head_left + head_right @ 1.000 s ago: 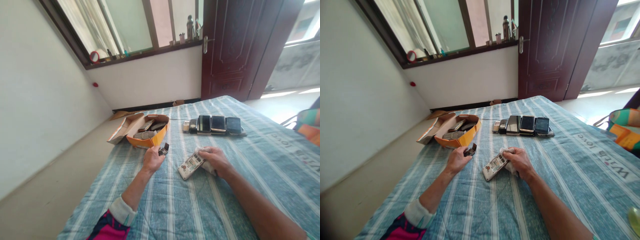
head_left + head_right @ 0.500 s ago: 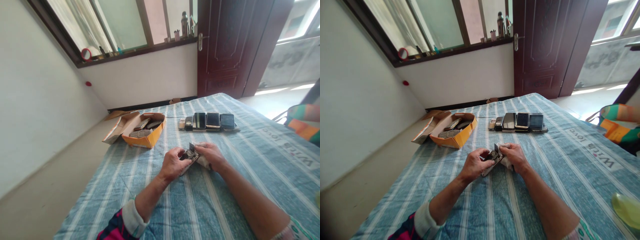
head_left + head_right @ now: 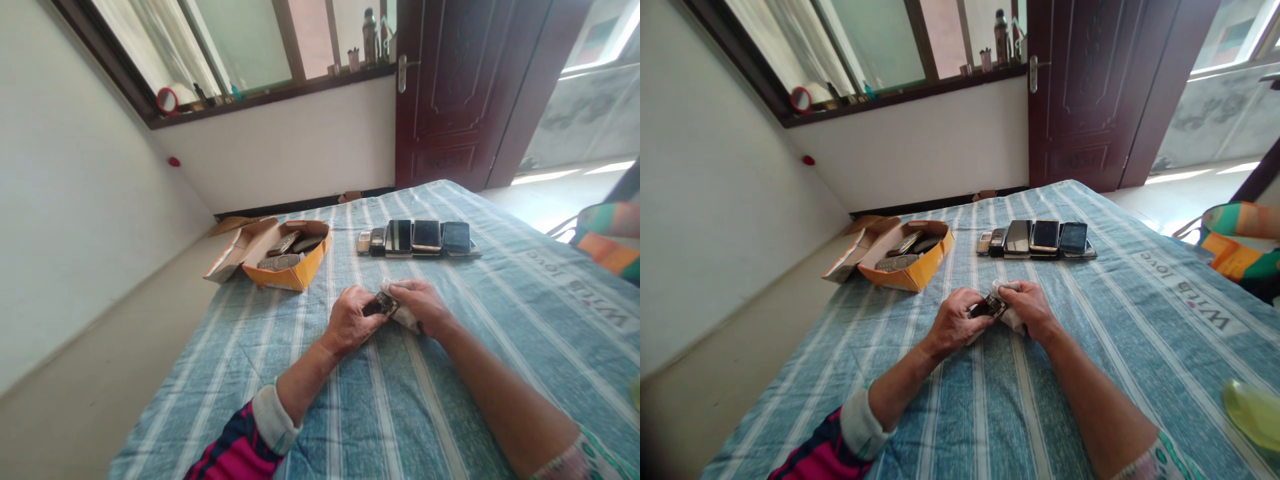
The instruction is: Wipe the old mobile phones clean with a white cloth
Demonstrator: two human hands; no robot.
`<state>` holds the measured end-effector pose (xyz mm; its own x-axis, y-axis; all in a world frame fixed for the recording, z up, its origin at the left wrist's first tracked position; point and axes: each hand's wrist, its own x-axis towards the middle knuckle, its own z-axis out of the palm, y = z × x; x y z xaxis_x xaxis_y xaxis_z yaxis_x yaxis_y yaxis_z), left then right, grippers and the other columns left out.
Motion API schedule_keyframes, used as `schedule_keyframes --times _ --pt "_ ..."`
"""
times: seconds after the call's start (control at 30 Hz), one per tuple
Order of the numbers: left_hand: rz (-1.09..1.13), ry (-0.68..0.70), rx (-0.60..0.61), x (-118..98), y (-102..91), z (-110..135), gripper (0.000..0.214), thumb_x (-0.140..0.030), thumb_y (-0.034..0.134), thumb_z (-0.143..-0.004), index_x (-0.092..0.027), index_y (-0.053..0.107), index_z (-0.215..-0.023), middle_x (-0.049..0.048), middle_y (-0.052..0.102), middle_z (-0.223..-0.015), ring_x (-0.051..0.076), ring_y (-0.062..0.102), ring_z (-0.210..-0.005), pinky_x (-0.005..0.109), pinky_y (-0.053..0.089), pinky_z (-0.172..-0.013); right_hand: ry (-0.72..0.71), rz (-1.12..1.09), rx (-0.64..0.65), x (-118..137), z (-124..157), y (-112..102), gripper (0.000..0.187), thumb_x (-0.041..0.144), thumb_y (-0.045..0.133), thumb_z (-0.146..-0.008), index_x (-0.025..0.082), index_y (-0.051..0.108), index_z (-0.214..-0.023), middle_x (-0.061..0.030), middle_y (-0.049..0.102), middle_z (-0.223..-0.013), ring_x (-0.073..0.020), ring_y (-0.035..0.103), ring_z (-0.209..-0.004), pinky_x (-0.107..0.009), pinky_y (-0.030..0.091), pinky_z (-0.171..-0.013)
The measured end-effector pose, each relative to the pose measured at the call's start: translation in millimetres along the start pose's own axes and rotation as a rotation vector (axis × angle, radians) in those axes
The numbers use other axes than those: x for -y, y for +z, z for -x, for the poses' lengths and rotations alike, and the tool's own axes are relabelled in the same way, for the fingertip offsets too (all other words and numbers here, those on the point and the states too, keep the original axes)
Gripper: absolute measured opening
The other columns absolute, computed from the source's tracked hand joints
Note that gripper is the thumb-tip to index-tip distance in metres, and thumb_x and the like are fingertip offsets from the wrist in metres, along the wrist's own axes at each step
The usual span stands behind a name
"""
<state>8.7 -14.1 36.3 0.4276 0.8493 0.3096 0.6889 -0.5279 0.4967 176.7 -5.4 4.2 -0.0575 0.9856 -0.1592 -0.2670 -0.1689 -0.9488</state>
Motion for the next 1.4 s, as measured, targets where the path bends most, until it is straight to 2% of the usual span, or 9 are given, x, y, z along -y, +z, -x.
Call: schedule_keyframes --times 0.1,0.23,0.33,0.43,0.57,0.8,1.07,1.23,1.4 --pt "0.155 0.004 0.023 8 -3.6 3 0.017 -0.024 0.075 -0.068 -0.019 0.071 -0.084 0.0051 0.068 -0.089 0.02 0.061 -0.088 0.031 0.047 -0.079 -0.004 0.001 0.002 -1 0 -1 0.036 0.047 0.079 -0.058 0.014 0.067 -0.064 -0.0002 0.061 -0.057 -0.0095 0.048 -0.048 -0.023 0.033 -0.045" --pt "0.38 -0.124 0.1 25 -7.5 9 0.035 -0.026 0.071 -0.07 -0.018 0.068 -0.103 0.0068 0.069 -0.1 0.02 0.063 -0.091 0.029 0.052 -0.074 0.017 -0.004 -0.003 0 1 0 0.037 0.048 0.081 -0.056 0.014 0.067 -0.064 -0.0011 0.062 -0.058 -0.0102 0.049 -0.048 -0.023 0.035 -0.045" --pt "0.447 -0.241 0.116 34 -8.6 11 0.051 -0.032 0.075 -0.066 -0.014 0.065 -0.112 0.0092 0.069 -0.099 0.021 0.064 -0.088 0.031 0.053 -0.075 0.036 -0.007 0.005 1 2 0 0.039 0.048 0.081 -0.056 0.013 0.067 -0.067 -0.0019 0.062 -0.059 -0.0108 0.05 -0.049 -0.023 0.037 -0.045" --pt "0.445 -0.268 0.166 37 -7.5 10 0.06 -0.036 0.078 -0.063 -0.014 0.063 -0.117 0.0066 0.069 -0.094 0.019 0.064 -0.081 0.03 0.052 -0.072 0.032 0.012 0.01 2 3 0 0.039 0.049 0.08 -0.058 0.013 0.068 -0.068 -0.0021 0.062 -0.059 -0.0103 0.05 -0.048 -0.023 0.035 -0.044" --pt "0.459 -0.245 0.218 38 -3.7 7 0.061 -0.037 0.08 -0.061 -0.014 0.062 -0.115 0.0026 0.067 -0.089 0.017 0.061 -0.076 0.027 0.048 -0.069 0.028 0.013 0.0 0 3 -2 0.038 0.047 0.08 -0.059 0.013 0.068 -0.069 -0.0017 0.062 -0.058 -0.0099 0.049 -0.048 -0.022 0.034 -0.043" --pt "0.763 -0.226 0.384 41 0.6 2 0.041 -0.031 0.075 -0.067 -0.013 0.065 -0.102 0.0014 0.066 -0.081 0.017 0.06 -0.076 0.025 0.045 -0.069 0.025 0.046 -0.002 2 5 -2 0.035 0.045 0.081 -0.057 0.014 0.067 -0.068 -0.0018 0.063 -0.059 -0.0102 0.05 -0.048 -0.022 0.035 -0.043" --pt "0.796 -0.237 0.314 42 4.2 3 0.04 -0.026 0.077 -0.065 -0.014 0.068 -0.101 0.0003 0.067 -0.08 0.015 0.061 -0.075 0.024 0.044 -0.069 0.015 0.137 0.061 4 5 -4 0.028 0.032 0.08 -0.055 0.015 0.068 -0.074 -0.0007 0.065 -0.064 -0.0122 0.054 -0.054 -0.023 0.039 -0.049" --pt "0.877 -0.286 0.349 41 3.3 0 0.042 -0.024 0.077 -0.062 -0.013 0.068 -0.101 0.0021 0.069 -0.08 0.016 0.063 -0.074 0.026 0.046 -0.069 -0.003 0.131 0.076 4 6 -2 0.025 0.028 0.078 -0.054 0.015 0.068 -0.074 -0.0001 0.064 -0.063 -0.0125 0.054 -0.055 -0.024 0.039 -0.051" --pt "0.95 -0.347 0.342 39 -0.2 -1 0.035 -0.021 0.075 -0.063 -0.012 0.07 -0.096 0.0041 0.071 -0.081 0.016 0.065 -0.073 0.027 0.048 -0.069 -0.013 0.154 0.049 3 6 0 0.023 0.026 0.077 -0.055 0.016 0.068 -0.073 0.0013 0.062 -0.062 -0.0116 0.052 -0.054 -0.024 0.038 -0.05"
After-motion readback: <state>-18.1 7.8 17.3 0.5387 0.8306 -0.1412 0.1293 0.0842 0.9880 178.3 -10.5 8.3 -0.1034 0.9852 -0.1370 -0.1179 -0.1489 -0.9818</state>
